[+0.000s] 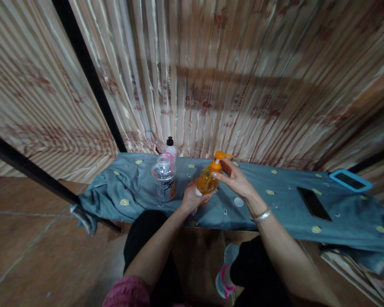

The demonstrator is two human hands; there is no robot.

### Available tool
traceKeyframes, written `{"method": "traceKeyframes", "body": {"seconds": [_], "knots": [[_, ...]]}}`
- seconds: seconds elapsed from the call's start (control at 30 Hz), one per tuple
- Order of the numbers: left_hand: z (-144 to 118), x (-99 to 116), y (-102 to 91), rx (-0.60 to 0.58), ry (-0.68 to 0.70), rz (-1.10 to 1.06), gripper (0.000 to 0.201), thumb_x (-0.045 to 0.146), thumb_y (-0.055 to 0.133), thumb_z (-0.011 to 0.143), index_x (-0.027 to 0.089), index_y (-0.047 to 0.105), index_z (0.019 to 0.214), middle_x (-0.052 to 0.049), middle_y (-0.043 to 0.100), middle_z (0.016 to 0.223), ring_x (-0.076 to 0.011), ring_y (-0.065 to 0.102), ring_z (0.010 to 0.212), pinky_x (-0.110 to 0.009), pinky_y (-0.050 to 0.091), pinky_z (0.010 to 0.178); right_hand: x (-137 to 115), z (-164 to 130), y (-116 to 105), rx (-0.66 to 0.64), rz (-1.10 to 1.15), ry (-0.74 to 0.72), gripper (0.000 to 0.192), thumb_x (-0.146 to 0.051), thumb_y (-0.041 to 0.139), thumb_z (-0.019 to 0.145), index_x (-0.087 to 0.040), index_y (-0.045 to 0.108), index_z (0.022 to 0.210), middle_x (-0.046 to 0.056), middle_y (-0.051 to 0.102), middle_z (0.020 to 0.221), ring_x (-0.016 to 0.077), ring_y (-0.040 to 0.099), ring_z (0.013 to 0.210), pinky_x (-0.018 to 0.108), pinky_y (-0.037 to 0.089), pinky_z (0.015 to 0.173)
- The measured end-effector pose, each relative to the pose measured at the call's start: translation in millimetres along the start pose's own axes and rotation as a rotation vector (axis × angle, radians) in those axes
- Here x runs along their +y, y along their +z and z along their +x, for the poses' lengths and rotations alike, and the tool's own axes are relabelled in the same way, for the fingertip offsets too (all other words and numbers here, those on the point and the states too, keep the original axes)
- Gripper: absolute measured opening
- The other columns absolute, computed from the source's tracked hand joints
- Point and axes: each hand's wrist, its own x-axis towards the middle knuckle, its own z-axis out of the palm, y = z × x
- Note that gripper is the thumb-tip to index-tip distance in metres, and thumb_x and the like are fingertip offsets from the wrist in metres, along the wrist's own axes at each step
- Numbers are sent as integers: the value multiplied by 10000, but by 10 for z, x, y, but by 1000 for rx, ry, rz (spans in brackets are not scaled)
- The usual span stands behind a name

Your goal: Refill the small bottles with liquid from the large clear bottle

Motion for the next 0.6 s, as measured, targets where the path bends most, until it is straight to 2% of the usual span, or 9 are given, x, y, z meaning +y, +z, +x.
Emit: {"method": "traceKeyframes", "body": {"seconds": [0.1, 0.3, 0.47, 0.53, 0.6], "knots": [[-3, -8, 2, -10, 15, -3, 623, 250, 847, 568, 174, 605, 1138, -91, 699, 1120, -258, 651, 1042, -411, 503, 944, 12, 5, -37, -12, -24, 7, 342, -395, 647, 860, -193, 610, 1132, 68, 660, 1148, 242, 613, 1076, 517, 453, 974], [-2, 17, -7, -4, 1, 6, 628, 243, 852, 557, 171, 613, 1133, -95, 698, 1121, -268, 654, 1039, -420, 506, 943, 100, 35, 5, 150, -161, 63, 339, -389, 702, 812, -179, 620, 1065, 53, 654, 1074, 245, 610, 1021, 531, 442, 954], [-1, -43, 24, 16, 23, 1, 632, 256, 856, 556, 179, 616, 1136, -74, 705, 1094, -243, 669, 1001, -382, 526, 907, -2, 30, -40, -31, -54, -3, 419, -402, 674, 836, -203, 582, 1193, 76, 643, 1191, 252, 601, 1097, 523, 451, 976], [0, -72, 34, 21, 40, 8, 632, 268, 851, 566, 175, 611, 1144, -78, 703, 1099, -241, 669, 1001, -376, 524, 904, -9, 42, -63, -81, -24, -6, 378, -416, 643, 859, -198, 601, 1164, 76, 655, 1175, 248, 607, 1098, 521, 453, 978], [1, -85, 35, 17, 49, 14, 629, 281, 847, 573, 178, 607, 1146, -78, 701, 1105, -242, 665, 1010, -382, 518, 912, 23, 60, -64, -75, -28, 6, 332, -415, 625, 873, -188, 622, 1115, 70, 666, 1143, 241, 619, 1073, 516, 459, 969]]}}
